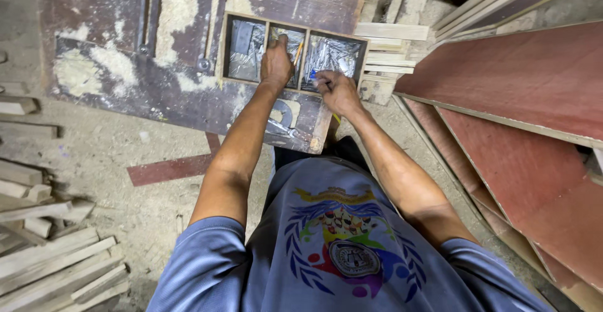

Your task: The person holds a hammer and drives nails into a wooden frame panel on a workbench, taking nails one at a time from a pile on the board. They then walk across the workshop, pick up a power tool cord, and handle thin wooden strips near a grinder on the bench.

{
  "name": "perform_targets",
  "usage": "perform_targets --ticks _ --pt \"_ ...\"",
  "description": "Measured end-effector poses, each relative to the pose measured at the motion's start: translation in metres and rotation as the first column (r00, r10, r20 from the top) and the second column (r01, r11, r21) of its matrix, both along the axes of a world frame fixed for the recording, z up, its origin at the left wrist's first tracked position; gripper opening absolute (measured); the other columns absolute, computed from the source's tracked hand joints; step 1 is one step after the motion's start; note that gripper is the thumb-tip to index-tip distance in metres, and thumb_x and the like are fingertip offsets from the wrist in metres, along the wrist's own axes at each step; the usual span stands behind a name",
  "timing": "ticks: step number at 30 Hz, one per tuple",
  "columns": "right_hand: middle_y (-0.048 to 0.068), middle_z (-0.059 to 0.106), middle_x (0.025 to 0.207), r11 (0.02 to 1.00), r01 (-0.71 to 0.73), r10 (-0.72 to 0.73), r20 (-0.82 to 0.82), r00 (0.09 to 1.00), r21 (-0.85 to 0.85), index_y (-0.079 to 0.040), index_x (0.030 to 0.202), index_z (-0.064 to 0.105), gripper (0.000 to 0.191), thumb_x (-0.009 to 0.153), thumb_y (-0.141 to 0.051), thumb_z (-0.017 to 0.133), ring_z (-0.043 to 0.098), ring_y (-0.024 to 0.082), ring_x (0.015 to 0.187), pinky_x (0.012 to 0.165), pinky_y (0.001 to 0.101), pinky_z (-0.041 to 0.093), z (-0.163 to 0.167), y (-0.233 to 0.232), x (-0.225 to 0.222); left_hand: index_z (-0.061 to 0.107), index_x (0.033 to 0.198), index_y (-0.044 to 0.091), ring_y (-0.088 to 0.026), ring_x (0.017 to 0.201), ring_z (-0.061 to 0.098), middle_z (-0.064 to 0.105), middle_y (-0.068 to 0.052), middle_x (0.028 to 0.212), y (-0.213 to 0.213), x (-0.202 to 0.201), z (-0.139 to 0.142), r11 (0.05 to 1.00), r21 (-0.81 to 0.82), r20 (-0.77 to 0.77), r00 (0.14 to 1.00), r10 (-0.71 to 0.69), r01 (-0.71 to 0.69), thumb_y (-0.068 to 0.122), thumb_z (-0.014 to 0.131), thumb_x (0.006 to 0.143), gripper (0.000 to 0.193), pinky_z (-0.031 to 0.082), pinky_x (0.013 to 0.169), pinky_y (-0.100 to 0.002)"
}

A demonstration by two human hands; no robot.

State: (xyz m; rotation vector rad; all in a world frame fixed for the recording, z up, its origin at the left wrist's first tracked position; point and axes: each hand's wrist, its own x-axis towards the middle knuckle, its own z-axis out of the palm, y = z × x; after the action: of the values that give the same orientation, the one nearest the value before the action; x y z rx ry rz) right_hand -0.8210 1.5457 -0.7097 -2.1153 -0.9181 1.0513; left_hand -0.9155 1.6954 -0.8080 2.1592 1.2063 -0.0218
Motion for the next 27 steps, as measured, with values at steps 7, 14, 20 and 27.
perform_targets --ticks 7,14,20,27 --pt "0.014 0.076 0.111 0.998 0.038 -0.038 0.018 0.999 -0.054 -0.007 0.124 0.071 0.032 0.097 -0.023 0.069 0.074 0.026 0.097 0.089 0.0380 0.058 -0.007 -0.023 -0.002 0.062 0.118 0.004 -0.044 0.093 0.072 0.063 -0.025 0.119 0.002 0.020 -0.013 0.963 0.173 -0.106 0.976 -0.192 0.208 0.000 0.056 0.092 0.026 0.058 0.082 -0.050" --pt "0.013 0.077 0.110 0.995 0.081 -0.081 -0.002 0.997 -0.050 -0.008 0.124 0.071 0.032 0.096 -0.023 0.069 0.074 0.025 0.096 0.089 0.0371 0.058 -0.006 -0.025 -0.007 0.062 0.112 -0.005 -0.040 0.089 0.074 0.063 -0.028 0.117 0.007 0.021 -0.009 0.946 0.209 -0.123 0.966 -0.227 0.249 0.002 0.061 0.084 0.029 0.060 0.080 -0.045" --pt "0.013 0.077 0.106 0.997 0.082 -0.082 0.011 0.997 0.016 -0.006 0.123 0.071 0.031 0.096 -0.021 0.070 0.075 0.023 0.092 0.085 0.0357 0.059 -0.002 -0.016 -0.016 0.067 0.100 0.002 -0.041 0.089 0.071 0.066 -0.020 0.112 0.003 0.006 0.010 0.990 0.133 0.097 0.994 -0.056 0.043 0.008 0.068 0.081 0.020 0.056 0.084 -0.050" --pt "0.009 0.078 0.095 0.996 0.084 -0.084 -0.005 0.996 0.036 -0.008 0.125 0.072 0.030 0.097 -0.019 0.069 0.072 0.016 0.080 0.077 0.0323 0.058 0.009 -0.002 -0.024 0.065 0.083 -0.001 -0.025 0.071 0.065 0.070 -0.011 0.078 -0.009 -0.004 0.010 0.946 -0.171 0.371 0.871 0.322 -0.277 0.017 0.078 0.090 0.023 0.051 0.071 -0.043"
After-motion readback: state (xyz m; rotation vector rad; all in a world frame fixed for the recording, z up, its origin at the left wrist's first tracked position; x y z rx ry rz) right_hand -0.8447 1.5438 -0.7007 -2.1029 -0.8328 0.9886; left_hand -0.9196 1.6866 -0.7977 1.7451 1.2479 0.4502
